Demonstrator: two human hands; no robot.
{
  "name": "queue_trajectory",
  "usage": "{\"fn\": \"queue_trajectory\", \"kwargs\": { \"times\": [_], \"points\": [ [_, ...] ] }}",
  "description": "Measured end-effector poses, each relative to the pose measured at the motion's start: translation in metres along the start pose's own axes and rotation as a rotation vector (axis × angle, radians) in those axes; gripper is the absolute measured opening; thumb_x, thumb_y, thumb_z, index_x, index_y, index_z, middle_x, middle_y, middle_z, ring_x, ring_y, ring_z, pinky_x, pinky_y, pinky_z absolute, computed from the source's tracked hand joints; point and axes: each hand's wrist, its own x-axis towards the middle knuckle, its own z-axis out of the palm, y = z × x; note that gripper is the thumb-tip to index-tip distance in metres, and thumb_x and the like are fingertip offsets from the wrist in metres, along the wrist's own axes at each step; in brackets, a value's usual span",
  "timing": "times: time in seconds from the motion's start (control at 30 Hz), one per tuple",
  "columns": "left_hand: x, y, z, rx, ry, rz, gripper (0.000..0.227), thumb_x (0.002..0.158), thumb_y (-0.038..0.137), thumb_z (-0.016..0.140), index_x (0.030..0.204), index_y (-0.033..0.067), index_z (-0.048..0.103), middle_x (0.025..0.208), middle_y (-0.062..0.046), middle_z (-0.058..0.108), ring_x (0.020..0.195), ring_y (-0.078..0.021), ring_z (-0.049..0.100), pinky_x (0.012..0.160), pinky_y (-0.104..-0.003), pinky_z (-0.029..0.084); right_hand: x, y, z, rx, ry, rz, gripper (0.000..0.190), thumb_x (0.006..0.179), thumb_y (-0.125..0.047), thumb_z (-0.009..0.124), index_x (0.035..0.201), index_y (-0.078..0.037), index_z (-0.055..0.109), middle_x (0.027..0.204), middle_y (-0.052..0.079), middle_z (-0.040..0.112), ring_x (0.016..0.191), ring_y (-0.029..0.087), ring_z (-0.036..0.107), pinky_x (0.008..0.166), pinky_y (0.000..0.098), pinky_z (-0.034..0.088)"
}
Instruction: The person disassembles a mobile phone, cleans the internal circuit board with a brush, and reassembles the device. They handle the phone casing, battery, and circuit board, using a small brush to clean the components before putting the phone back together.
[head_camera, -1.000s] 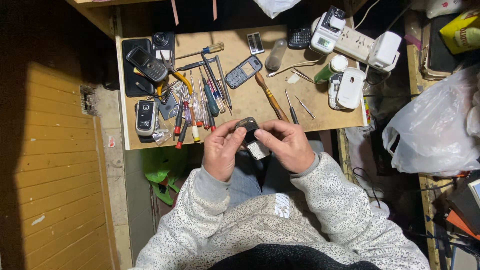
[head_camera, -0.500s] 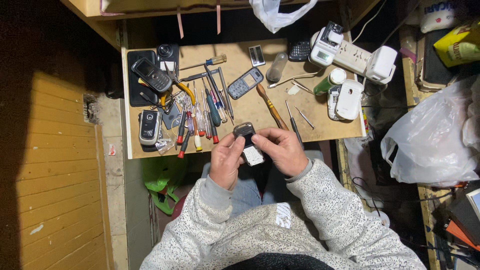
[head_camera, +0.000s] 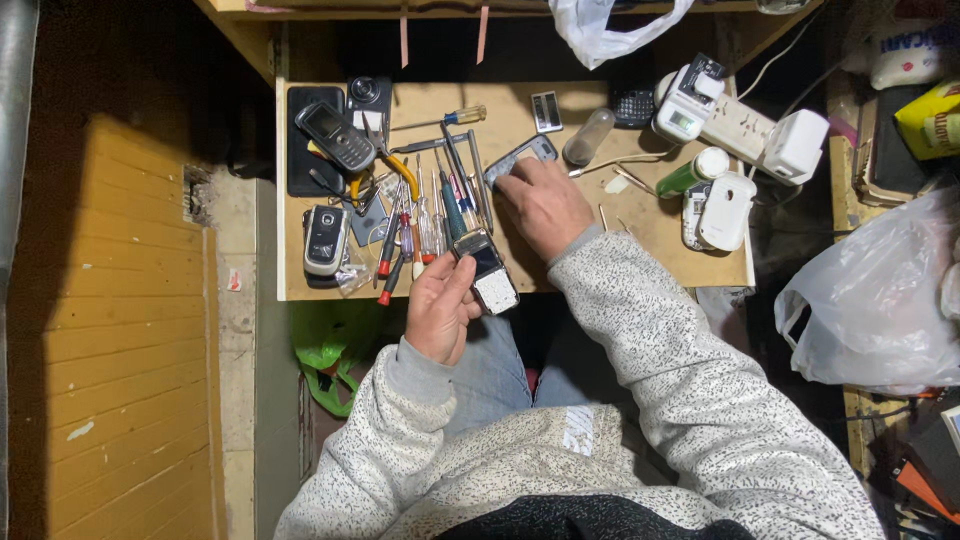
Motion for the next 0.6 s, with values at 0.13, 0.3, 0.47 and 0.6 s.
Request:
{"fn": "queue_trajectory", "kwargs": {
  "times": [0.13, 0.3, 0.47, 0.6],
  "points": [
    [0.021, -0.025, -0.035, -0.009, -0.021, -0.013, 0.025, 0.122, 0.025, 0.081, 0.14, 0.0072, 0.082, 0.086, 0.008, 0.066, 0.064, 0.0024, 0.063, 0.055, -0.014, 0.057, -0.003, 0.002, 0.011, -0.068, 0.075, -0.075, 0.012, 0.118, -0.033, 0.08, 0.118, -0.021, 0.081, 0.121, 0.006, 0.075, 0.107, 0.029, 0.078, 0.092, 0.0408, 0.067],
    [0.045, -0.065, -0.079, -0.021, -0.024, -0.043, 0.025, 0.123, 0.029, 0.078, 0.136, 0.008, 0.082, 0.091, 0.001, 0.079, 0.075, -0.007, 0.082, 0.064, -0.028, 0.071, -0.009, -0.001, 0.011, -0.082, 0.242, -0.127, 0.019, 0.111, -0.034, 0.086, 0.119, -0.019, 0.078, 0.125, 0.005, 0.076, 0.109, 0.025, 0.082, 0.093, 0.0378, 0.069],
    [0.008, -0.001, -0.009, -0.067, -0.04, -0.049, 0.033, 0.121, 0.027, 0.079, 0.145, 0.004, 0.079, 0.112, -0.014, 0.091, 0.098, -0.0284, 0.094, 0.081, -0.048, 0.078, -0.014, -0.035, -0.063, 0.1, 0.302, -0.094, 0.016, 0.114, -0.023, 0.086, 0.128, -0.016, 0.082, 0.124, 0.004, 0.078, 0.112, 0.022, 0.086, 0.1, 0.0319, 0.072],
    [0.013, -0.016, -0.018, -0.064, -0.058, -0.065, 0.036, 0.122, 0.028, 0.077, 0.146, 0.0022, 0.078, 0.125, -0.024, 0.092, 0.109, -0.0357, 0.093, 0.087, -0.054, 0.078, -0.031, -0.059, -0.124, 0.556, 0.375, 0.048, 0.018, 0.111, 0.0, 0.087, 0.127, -0.007, 0.09, 0.12, 0.011, 0.085, 0.108, 0.029, 0.088, 0.094, 0.0385, 0.074]
  ]
}}
